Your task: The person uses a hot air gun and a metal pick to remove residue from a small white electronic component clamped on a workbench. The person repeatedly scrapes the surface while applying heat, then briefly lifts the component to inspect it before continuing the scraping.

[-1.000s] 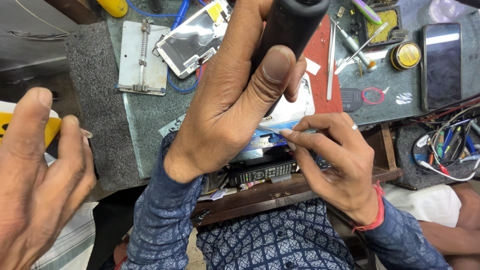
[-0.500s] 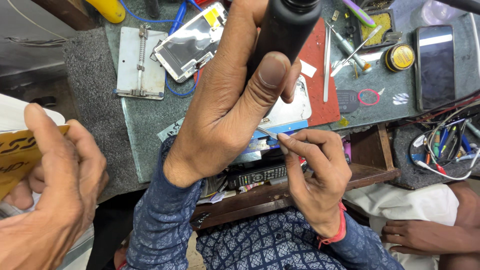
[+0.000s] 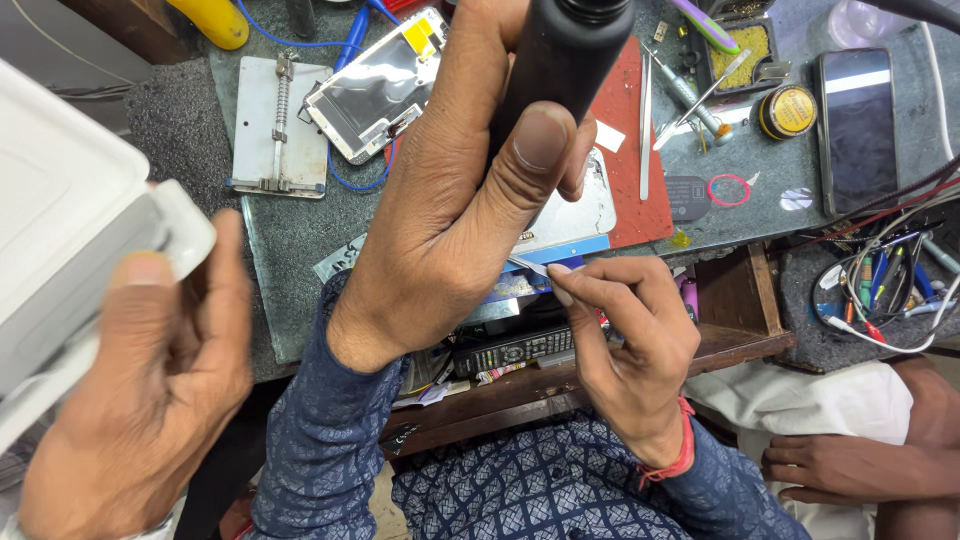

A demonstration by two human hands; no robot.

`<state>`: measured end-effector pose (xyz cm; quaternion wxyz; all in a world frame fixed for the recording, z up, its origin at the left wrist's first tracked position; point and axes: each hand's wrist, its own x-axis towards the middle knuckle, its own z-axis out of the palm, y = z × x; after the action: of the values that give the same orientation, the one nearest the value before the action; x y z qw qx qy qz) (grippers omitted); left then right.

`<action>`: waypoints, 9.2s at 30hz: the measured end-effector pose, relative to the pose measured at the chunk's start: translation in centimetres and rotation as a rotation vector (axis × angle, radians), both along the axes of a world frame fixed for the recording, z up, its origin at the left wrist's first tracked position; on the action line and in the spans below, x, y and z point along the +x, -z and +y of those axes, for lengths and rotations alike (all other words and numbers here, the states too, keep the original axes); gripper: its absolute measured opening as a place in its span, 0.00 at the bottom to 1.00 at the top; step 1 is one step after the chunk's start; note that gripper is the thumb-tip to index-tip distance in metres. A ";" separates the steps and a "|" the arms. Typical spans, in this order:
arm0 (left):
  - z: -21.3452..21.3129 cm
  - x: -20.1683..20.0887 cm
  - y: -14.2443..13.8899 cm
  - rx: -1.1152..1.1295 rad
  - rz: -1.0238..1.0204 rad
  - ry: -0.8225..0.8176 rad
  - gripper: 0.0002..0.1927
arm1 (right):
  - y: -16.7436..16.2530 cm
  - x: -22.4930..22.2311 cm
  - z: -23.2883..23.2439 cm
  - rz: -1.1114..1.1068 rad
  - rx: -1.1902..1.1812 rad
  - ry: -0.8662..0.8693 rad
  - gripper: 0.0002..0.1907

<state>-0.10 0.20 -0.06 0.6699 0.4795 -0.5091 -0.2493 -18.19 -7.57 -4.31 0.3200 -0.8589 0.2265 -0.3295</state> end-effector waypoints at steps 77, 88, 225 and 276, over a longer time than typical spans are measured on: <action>-0.3 0.3 0.0 0.024 -0.047 -0.072 0.23 | 1.3 0.7 0.8 -0.047 -0.061 0.080 0.11; 0.0 0.2 0.0 0.020 -0.068 -0.092 0.23 | 0.6 -0.5 0.6 0.047 0.063 0.115 0.11; 0.2 0.1 -0.3 -0.006 -0.052 -0.051 0.21 | 0.3 -1.2 0.8 0.104 0.614 0.027 0.14; -0.8 0.5 0.1 -0.044 0.014 -0.020 0.20 | -0.1 -0.3 0.2 0.085 -0.357 -0.088 0.23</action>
<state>0.39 -0.62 -0.19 0.6864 0.4677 -0.5051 -0.2346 -18.46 -7.39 -4.24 0.1669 -0.9242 0.1402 -0.3137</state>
